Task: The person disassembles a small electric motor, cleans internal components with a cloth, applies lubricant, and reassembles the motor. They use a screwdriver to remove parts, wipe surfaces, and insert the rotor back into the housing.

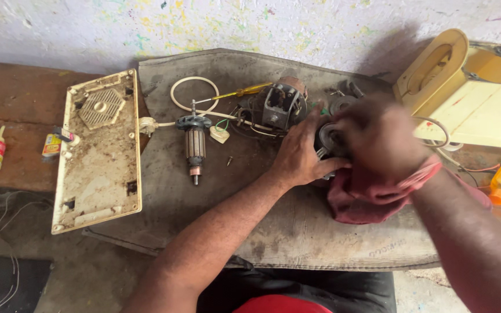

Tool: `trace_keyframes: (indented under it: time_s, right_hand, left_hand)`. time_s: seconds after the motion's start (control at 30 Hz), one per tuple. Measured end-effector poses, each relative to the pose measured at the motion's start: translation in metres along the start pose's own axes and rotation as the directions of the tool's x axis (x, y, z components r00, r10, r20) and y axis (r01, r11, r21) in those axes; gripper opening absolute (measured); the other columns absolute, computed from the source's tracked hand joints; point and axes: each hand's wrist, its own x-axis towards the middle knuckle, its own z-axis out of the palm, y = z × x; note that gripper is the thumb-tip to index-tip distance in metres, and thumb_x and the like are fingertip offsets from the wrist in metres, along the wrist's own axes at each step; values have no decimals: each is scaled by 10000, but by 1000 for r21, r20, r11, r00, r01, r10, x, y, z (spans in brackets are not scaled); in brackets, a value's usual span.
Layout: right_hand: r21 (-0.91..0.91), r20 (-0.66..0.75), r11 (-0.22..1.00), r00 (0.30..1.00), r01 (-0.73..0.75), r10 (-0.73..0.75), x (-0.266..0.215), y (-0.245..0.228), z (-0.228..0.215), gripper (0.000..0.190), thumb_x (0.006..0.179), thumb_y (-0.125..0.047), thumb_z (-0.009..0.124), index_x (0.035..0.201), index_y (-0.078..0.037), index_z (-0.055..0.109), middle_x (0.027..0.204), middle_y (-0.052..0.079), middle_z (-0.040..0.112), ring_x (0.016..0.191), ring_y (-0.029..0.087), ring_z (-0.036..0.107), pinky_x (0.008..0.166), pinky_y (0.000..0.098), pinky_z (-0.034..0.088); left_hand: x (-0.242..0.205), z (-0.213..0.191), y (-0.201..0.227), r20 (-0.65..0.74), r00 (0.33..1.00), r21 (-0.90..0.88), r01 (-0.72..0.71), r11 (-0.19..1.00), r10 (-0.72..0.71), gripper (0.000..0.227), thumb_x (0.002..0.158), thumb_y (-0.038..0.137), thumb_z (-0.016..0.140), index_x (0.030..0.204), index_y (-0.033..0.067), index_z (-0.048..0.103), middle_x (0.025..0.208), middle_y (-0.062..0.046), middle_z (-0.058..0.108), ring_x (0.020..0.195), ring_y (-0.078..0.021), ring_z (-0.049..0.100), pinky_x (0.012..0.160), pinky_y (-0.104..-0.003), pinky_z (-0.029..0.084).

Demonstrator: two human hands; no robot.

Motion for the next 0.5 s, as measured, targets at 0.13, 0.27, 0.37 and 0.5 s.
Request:
trace_keyframes:
  time_s: [0.13, 0.27, 0.37, 0.5]
  right_hand:
    - [-80, 171, 953, 946, 292, -275, -16, 13, 19, 256, 761, 12, 675, 989, -15, 788, 1016, 132, 722, 990, 329, 640, 891, 432, 560]
    - [117, 241, 911, 878, 396, -413, -21, 40, -3, 280, 668, 20, 646, 903, -59, 776, 1027, 83, 747, 1006, 338, 643, 842, 391, 569]
    - [-270, 338, 924, 925, 272, -174, -20, 43, -20, 386, 654, 91, 637, 973, -49, 804, 924, 102, 728, 913, 326, 634, 849, 439, 559]
    - [-42, 68, 913, 913, 405, -402, -11, 14, -22, 202, 776, 28, 652, 948, -34, 739, 1037, 128, 713, 1005, 321, 644, 898, 427, 553]
  left_hand:
    - [-4, 2, 0, -3, 1000, 39, 5, 999, -5, 1228, 744, 464, 877, 1637, -40, 199, 1405, -189, 634, 1289, -379, 640, 1127, -481, 485]
    - [2, -1, 3, 9, 1000, -14, 8, 1000, -8, 1300, 721, 617, 868, 1611, -58, 203, 1389, -207, 634, 1270, -386, 651, 1096, -477, 504]
    - [-3, 1, 3, -42, 998, 44, -38, 998, 40, 1276, 745, 615, 876, 1615, -46, 216, 1367, -189, 650, 1270, -370, 667, 1122, -481, 507]
    - [-2, 0, 0, -34, 998, -22, -57, 998, 56, 1243, 778, 595, 865, 1616, -49, 211, 1390, -188, 641, 1292, -370, 661, 1129, -477, 513]
